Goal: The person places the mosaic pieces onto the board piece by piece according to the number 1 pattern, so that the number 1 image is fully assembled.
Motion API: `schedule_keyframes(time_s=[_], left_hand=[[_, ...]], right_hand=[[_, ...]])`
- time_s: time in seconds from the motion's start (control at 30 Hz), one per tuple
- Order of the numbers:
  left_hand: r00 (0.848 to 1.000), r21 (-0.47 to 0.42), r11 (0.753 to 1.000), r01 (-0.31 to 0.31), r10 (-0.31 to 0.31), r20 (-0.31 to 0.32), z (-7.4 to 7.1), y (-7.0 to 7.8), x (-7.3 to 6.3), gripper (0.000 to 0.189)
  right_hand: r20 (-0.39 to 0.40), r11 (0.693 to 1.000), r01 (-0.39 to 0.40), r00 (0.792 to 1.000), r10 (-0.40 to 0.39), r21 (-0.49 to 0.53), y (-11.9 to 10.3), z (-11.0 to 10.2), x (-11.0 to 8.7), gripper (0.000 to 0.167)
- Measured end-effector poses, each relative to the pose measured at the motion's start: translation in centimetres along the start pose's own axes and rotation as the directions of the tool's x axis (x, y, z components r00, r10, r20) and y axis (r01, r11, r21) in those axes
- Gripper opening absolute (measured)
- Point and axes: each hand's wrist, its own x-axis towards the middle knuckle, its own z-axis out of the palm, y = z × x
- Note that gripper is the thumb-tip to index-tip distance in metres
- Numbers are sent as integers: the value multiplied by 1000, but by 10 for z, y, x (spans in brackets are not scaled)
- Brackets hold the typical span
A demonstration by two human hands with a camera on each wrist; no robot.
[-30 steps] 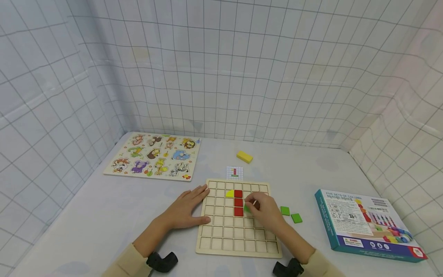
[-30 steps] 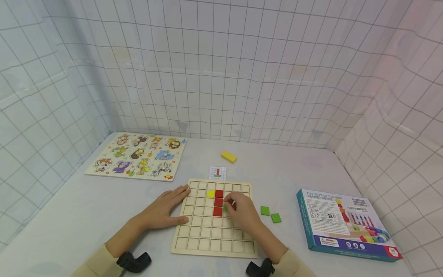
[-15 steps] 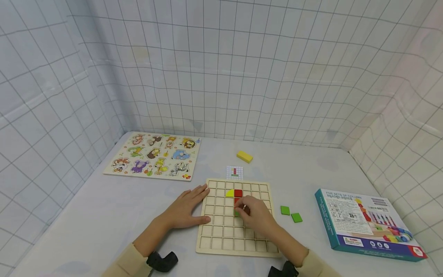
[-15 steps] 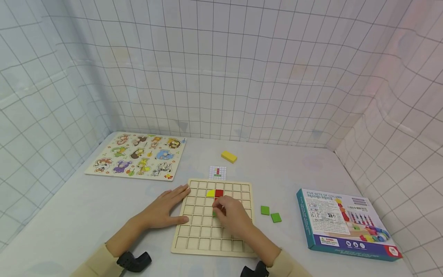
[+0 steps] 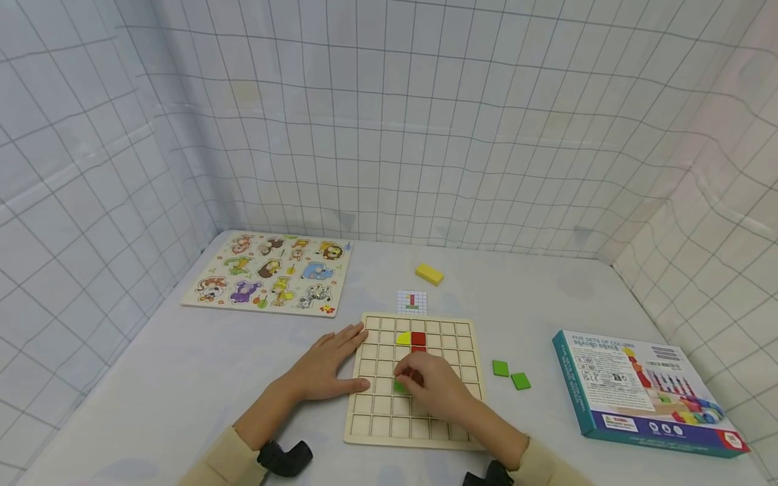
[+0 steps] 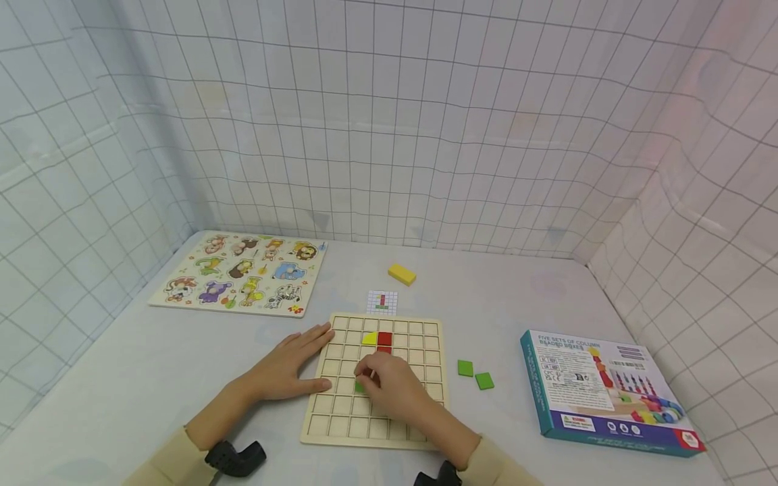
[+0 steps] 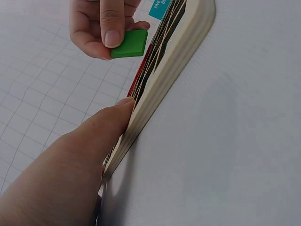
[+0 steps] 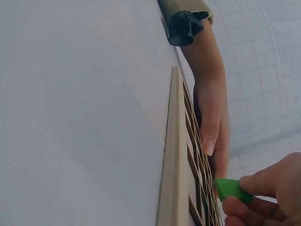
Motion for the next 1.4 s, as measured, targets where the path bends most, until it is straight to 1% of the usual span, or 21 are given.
schedule_keyframes(time_s=[0.2,0.6,0.83,1.1,1.17,1.3,1.4], left_hand=[[1000,-6,1000,-1,1,0,0,0,0,92],[1000,-8,1000,-4,4,-2,-1,1,0,92],[1000,-12,1000,-9,9,-5,-1,1,-1,92],[1000,-24,1000,-7,7,0,-1,0,-1,92],[1000,-24,1000,-8,8,-1,-1,0,-1,92],[1000,-17,1000,-12,12,-5,-2,1,-1,92],[1000,-14,1000,-15,15,-7,-2,1,-1,92]], right_hand=[[27,1000,17,999,-17,12,3,4,0,4],[37,1000,13,999,-14,9,7,4,0,4],[86,1000,-5,996,4,10,8,5,0,5],[14,1000,-15,1000,16,-25,11,7,2,6],[12,1000,-17,1000,17,-27,11,7,2,6],[36,1000,-11,999,12,-17,10,6,1,4],[42,999,-3,999,4,-33,10,6,1,4]])
